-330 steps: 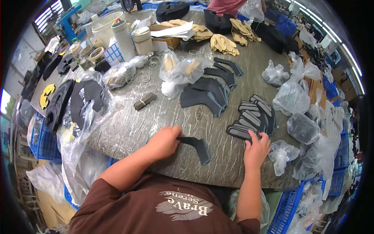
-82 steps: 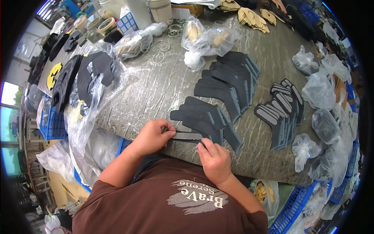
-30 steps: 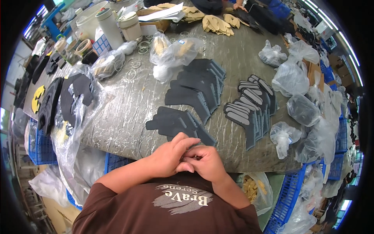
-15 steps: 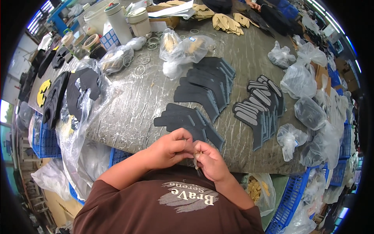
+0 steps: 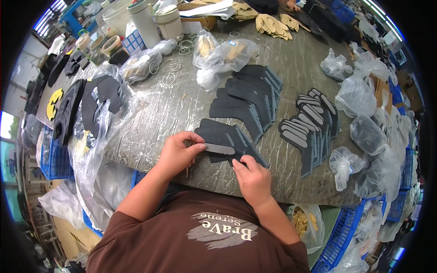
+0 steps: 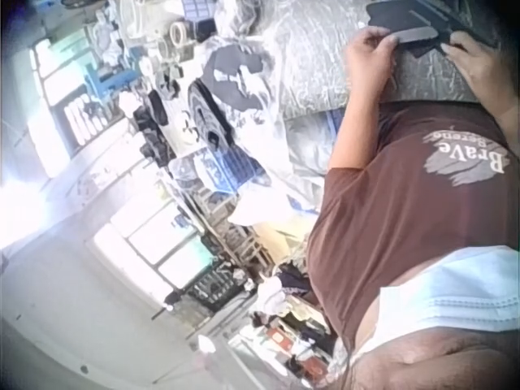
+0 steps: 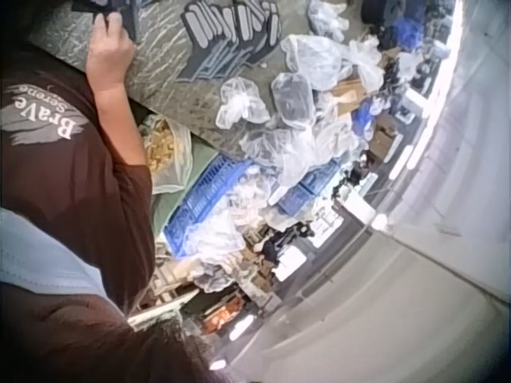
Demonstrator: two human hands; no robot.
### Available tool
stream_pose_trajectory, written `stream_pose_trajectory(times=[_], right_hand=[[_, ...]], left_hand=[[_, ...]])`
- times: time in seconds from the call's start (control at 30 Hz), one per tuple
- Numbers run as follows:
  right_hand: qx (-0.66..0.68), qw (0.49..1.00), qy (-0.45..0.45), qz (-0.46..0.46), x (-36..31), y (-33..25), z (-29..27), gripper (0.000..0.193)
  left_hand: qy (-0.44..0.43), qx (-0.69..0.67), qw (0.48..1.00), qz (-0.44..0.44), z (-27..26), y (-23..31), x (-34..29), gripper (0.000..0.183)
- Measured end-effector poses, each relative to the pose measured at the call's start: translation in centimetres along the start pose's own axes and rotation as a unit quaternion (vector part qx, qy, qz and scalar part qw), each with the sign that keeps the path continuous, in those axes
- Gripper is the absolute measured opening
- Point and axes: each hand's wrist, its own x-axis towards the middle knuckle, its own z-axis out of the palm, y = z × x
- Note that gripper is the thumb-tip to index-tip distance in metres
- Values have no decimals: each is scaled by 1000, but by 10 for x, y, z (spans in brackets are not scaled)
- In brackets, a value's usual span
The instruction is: Sort and arrange precut shoe upper components on a production table.
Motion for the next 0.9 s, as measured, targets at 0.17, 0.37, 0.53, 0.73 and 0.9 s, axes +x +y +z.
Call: stream_pose_trajectory(times=[0.17,0.37,0.53,0.73,0.9], right_hand=[[-35,999,-12,-6,-1,-1,4,19],[-54,998,-20,-36,-1,3,5,21],[-81,993,-54,-71,2,3,2,21],[-99,992,-51,-66,2,0,4,18],[-93,993,-67,-40,4,-3,0,10]], left_hand=[[-36,49,998,-27,1,-6,9,5],[-25,80,996,-32,3,-1,8,5],[-17,83,995,-42,6,0,9,6],[23,189,976,108,4,-11,10,8],[27,289,945,152,7,-4,9,11]])
